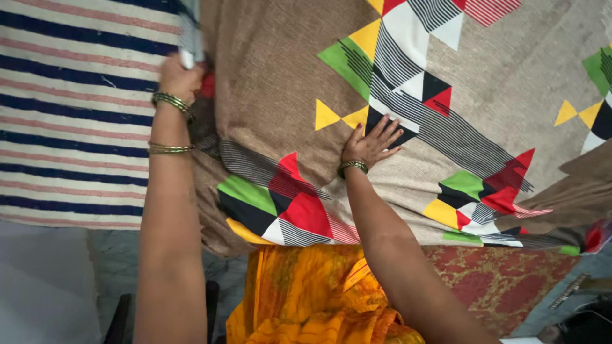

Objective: The person spreads a large patterned sheet across a bed, smoothing the surface with both hands and tucking the fabric edges beneath the mattress.

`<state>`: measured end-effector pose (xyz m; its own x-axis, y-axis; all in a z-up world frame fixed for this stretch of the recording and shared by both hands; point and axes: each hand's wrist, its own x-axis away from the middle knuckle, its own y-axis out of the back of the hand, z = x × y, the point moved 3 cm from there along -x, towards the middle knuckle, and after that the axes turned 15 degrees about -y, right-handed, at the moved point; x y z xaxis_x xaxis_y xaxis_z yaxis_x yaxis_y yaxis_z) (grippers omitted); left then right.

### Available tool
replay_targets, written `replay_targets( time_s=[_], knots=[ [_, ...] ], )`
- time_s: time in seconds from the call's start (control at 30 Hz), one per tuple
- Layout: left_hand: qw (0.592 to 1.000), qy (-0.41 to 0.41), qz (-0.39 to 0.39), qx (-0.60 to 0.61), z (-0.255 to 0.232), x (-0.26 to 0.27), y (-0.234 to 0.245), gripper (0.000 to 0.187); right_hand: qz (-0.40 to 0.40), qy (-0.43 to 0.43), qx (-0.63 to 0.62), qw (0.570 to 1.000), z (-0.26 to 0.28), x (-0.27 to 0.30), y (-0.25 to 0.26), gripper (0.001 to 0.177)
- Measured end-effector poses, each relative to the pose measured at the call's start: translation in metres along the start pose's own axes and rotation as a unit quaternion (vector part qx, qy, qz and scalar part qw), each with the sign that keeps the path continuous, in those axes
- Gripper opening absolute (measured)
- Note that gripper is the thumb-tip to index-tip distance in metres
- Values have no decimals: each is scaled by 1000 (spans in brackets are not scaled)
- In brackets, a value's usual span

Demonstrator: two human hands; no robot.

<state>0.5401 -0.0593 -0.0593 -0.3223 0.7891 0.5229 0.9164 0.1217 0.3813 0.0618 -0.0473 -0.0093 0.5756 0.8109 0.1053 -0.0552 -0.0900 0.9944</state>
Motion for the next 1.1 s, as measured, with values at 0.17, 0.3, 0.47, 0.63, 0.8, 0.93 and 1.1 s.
replay_targets(
  time_s=[0.17,0.3,0.47,0.63,0.8,0.93,1.1],
  knots=[
    [953,18,-109,281,5,32,67,29,1,-1,1,1000,1,0,2,78],
    [932,-27,-204,298,41,49,149,30,9,-15,-3,1000,1,-1,0,78],
    [920,-46,-271,281,93,59,200,32,-3,-4,-4,1000,-2,0,-1,77],
    [948,31,-169,268,92,65,178,33,-12,0,-6,1000,0,-1,-1,76],
    [994,101,-34,25,42,111,176,37,-7,4,-5,1000,0,-1,1,75],
    [979,78,-160,-99,14,110,196,46,-10,7,-10,1000,4,-1,4,76],
    [890,45,-336,-304,-45,138,127,57,1,-1,-16,1000,2,1,6,75]
  ],
)
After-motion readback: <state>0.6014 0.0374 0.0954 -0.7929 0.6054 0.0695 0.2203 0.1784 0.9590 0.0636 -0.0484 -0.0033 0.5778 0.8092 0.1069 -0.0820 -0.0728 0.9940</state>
